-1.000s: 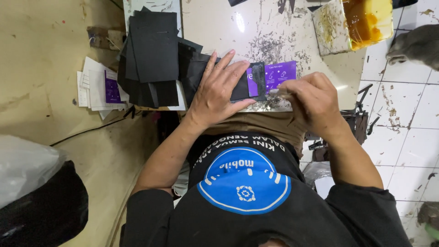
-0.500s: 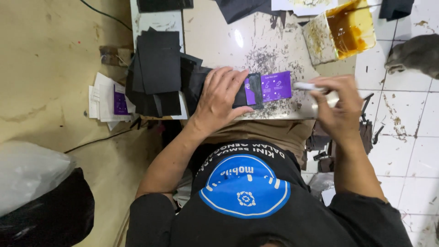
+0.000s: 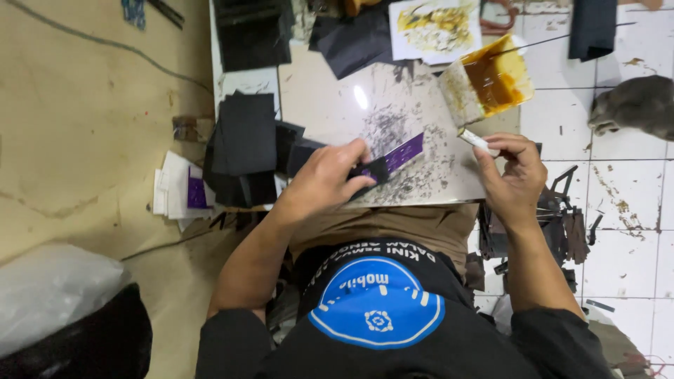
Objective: Applying glue to leather components and assembling them to create a leather product.
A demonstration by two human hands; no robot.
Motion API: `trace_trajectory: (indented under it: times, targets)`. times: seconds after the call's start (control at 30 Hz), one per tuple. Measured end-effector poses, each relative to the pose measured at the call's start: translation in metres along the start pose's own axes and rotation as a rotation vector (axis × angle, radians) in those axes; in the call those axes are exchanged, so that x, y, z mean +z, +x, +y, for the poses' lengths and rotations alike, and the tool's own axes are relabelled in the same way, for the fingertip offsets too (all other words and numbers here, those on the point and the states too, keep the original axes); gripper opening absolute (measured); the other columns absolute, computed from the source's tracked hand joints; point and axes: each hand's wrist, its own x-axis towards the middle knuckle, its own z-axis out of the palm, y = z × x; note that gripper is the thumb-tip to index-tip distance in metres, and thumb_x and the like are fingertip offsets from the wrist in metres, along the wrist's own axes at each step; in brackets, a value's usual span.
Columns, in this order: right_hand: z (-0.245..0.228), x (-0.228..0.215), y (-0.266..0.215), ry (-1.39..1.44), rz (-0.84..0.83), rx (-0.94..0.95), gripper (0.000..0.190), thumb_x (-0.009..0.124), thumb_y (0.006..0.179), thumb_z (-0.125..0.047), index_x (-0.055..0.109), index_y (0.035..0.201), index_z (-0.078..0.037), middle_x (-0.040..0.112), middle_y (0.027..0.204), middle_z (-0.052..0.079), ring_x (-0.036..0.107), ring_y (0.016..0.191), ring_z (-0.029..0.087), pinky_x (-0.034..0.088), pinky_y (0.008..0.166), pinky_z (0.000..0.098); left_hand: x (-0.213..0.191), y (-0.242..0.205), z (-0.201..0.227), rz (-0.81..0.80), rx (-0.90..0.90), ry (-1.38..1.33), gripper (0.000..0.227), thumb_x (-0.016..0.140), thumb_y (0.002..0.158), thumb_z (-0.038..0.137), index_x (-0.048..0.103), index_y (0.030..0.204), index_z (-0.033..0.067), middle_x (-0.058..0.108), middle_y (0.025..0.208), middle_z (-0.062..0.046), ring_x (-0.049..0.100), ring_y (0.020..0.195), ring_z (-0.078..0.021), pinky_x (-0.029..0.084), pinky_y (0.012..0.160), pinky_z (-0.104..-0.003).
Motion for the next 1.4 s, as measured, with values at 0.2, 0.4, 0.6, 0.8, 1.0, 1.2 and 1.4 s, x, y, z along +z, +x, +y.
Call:
trace_trajectory:
  times: [0.2, 0.4, 0.6, 0.8, 1.0, 1.2, 1.4]
  targets:
    - [-0.016, -0.057, 0.063, -0.427, -0.038, -0.242, 0.015, 0.076, 0.108, 0.016, 0.061, 0.11, 0.011, 0.066, 0.109, 0.025, 0.064, 0.104, 0.035, 0.054, 0.093, 0.04, 0.014, -0.004, 0.014, 0.377, -0.247, -0.764, 0.038, 0.077, 0.087, 0.014, 0.055, 0.117, 0.0092, 0.076, 0.105, -0.014, 0.076, 0.092, -0.0191, 0.066, 0.077, -0.03]
    - [-0.021, -0.054, 0.113, -0.631, -0.389, -0.144, 0.019, 0.063, 0.11, 0.0, 0.069, 0.128, 0.004, 0.072, 0.121, 0.017, 0.063, 0.112, 0.033, 0.05, 0.097, 0.0442, 0.066, 0.016, -0.006, 0.594, -0.297, -0.995, 0.056, 0.069, 0.092, 0.002, 0.041, 0.14, 0.0062, 0.072, 0.122, -0.02, 0.073, 0.107, -0.022, 0.057, 0.101, -0.03]
    - [-0.009, -0.038, 0.128, -0.802, -0.587, -0.264, 0.041, 0.06, 0.092, 0.021, 0.065, 0.131, 0.008, 0.071, 0.121, 0.02, 0.061, 0.108, 0.035, 0.054, 0.09, 0.0427, 0.073, 0.02, -0.013, 0.607, -0.249, -0.741, 0.064, 0.068, 0.095, 0.008, 0.033, 0.149, 0.0087, 0.065, 0.135, -0.022, 0.069, 0.116, -0.024, 0.051, 0.104, -0.028]
    - [0.011, -0.03, 0.133, -0.999, -0.641, -0.333, 0.043, 0.065, 0.085, 0.018, 0.067, 0.126, 0.004, 0.072, 0.115, 0.018, 0.062, 0.1, 0.033, 0.056, 0.076, 0.0397, 0.06, 0.01, -0.015, 0.538, -0.345, -0.358, 0.077, 0.077, 0.089, 0.027, 0.036, 0.153, 0.0122, 0.067, 0.115, -0.01, 0.069, 0.095, -0.0223, 0.058, 0.081, -0.033]
    - [-0.027, -0.044, 0.14, -0.856, -0.667, -0.024, 0.027, 0.06, 0.105, -0.004, 0.068, 0.132, -0.001, 0.072, 0.119, 0.017, 0.06, 0.11, 0.034, 0.053, 0.089, 0.0433, 0.045, -0.011, -0.038, 0.516, -0.179, 0.058, 0.075, 0.078, 0.091, 0.026, 0.039, 0.151, 0.0039, 0.06, 0.126, -0.016, 0.061, 0.11, -0.0259, 0.052, 0.101, -0.043]
    - [-0.04, -0.063, 0.134, -0.765, -0.735, -0.109, 0.014, 0.057, 0.116, -0.004, 0.07, 0.121, -0.001, 0.069, 0.101, 0.011, 0.059, 0.094, 0.032, 0.043, 0.09, 0.0436, 0.038, -0.015, -0.063, 0.588, 0.138, 0.127, 0.055, 0.074, 0.099, 0.012, 0.046, 0.145, 0.0007, 0.067, 0.125, -0.015, 0.059, 0.113, -0.0346, 0.048, 0.102, -0.044]
    - [-0.087, -0.033, 0.077, -0.152, -0.704, -0.094, 0.02, 0.068, 0.1, 0.002, 0.067, 0.12, -0.001, 0.073, 0.108, 0.01, 0.064, 0.093, 0.018, 0.053, 0.084, 0.0276, 0.044, -0.015, -0.077, 0.564, 0.198, 0.119, 0.062, 0.075, 0.099, 0.007, 0.04, 0.151, 0.0032, 0.069, 0.134, -0.012, 0.056, 0.12, -0.0305, 0.048, 0.108, -0.04]
